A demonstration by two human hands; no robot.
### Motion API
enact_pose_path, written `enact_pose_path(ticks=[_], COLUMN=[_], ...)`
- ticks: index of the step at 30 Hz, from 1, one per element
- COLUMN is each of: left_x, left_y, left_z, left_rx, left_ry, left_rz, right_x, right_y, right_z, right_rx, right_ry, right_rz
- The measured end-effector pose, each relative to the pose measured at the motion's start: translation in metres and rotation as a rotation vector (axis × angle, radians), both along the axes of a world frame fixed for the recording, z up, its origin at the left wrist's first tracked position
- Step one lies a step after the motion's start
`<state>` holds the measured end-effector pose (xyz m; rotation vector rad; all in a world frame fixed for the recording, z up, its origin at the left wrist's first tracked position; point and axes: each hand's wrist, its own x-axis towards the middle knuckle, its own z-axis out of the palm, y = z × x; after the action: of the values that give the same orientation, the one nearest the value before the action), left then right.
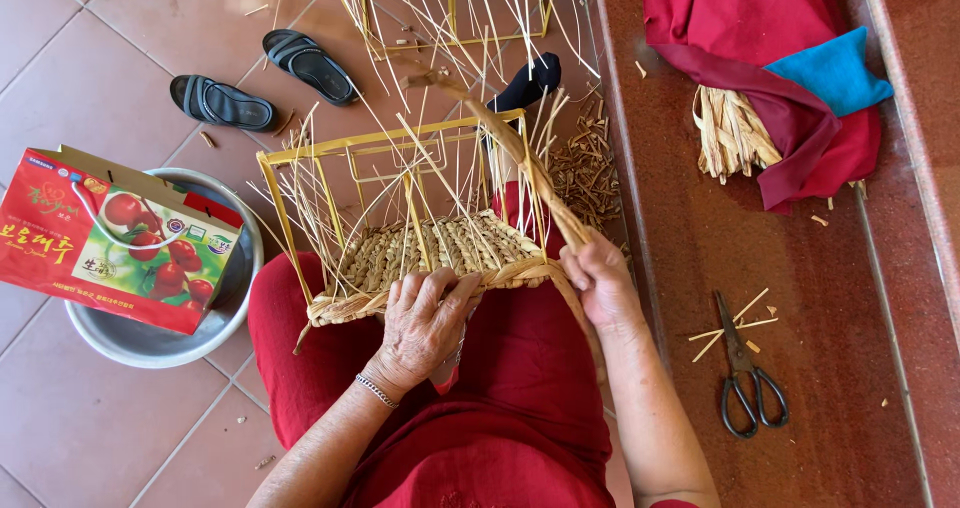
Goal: The person sits on the floor and weaves a basket by hand, threading dried plant strips through a rectangular frame. They repeatedly pull and tuck the strips to build up the basket's base and sides.
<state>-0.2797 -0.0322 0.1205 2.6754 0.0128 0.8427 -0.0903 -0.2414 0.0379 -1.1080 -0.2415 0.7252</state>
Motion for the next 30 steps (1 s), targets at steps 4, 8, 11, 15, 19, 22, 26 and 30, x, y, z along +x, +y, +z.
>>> enact_pose_path(ticks=[4,8,11,15,19,22,26,30], left_x=[-0.002,0.003,0.004,0.000,-0.001,0.001,0.004,0.001], left_y=[0.002,0.001,0.002,0.003,0.003,0.003,0.004,0.003], left_z=[-0.001,-0.003,-0.004,-0.004,-0.003,-0.002,0.002,0.011], left_rx=[0.032,0.068,0.063,0.038,0.045,0.046,0.035,-0.063], left_ry=[0.007,0.001,-0.016,-0.011,-0.020,0.012,-0.010,0.092], left_rz=[0.008,0.031,0.025,0.005,0.017,0.029,0.032,0.020], right_x=[0.015,0.017,0.006,0.000,0.015,0.037,0.045,0.051], right_y=[0.008,0.016,0.011,-0.006,-0.025,-0.045,-0.055,-0.063], right_z=[0.015,0.019,0.011,-0.003,-0.014,-0.019,-0.025,0.009], right_rx=[-0.336,0.017,0.306,0.032,-0.207,0.204,0.404,0.334], right_ry=[-0.113,0.263,0.489,0.095,0.044,0.485,0.652,0.575], right_rz=[0.031,-0.308,-0.398,-0.273,-0.208,-0.480,-0.661,-0.718])
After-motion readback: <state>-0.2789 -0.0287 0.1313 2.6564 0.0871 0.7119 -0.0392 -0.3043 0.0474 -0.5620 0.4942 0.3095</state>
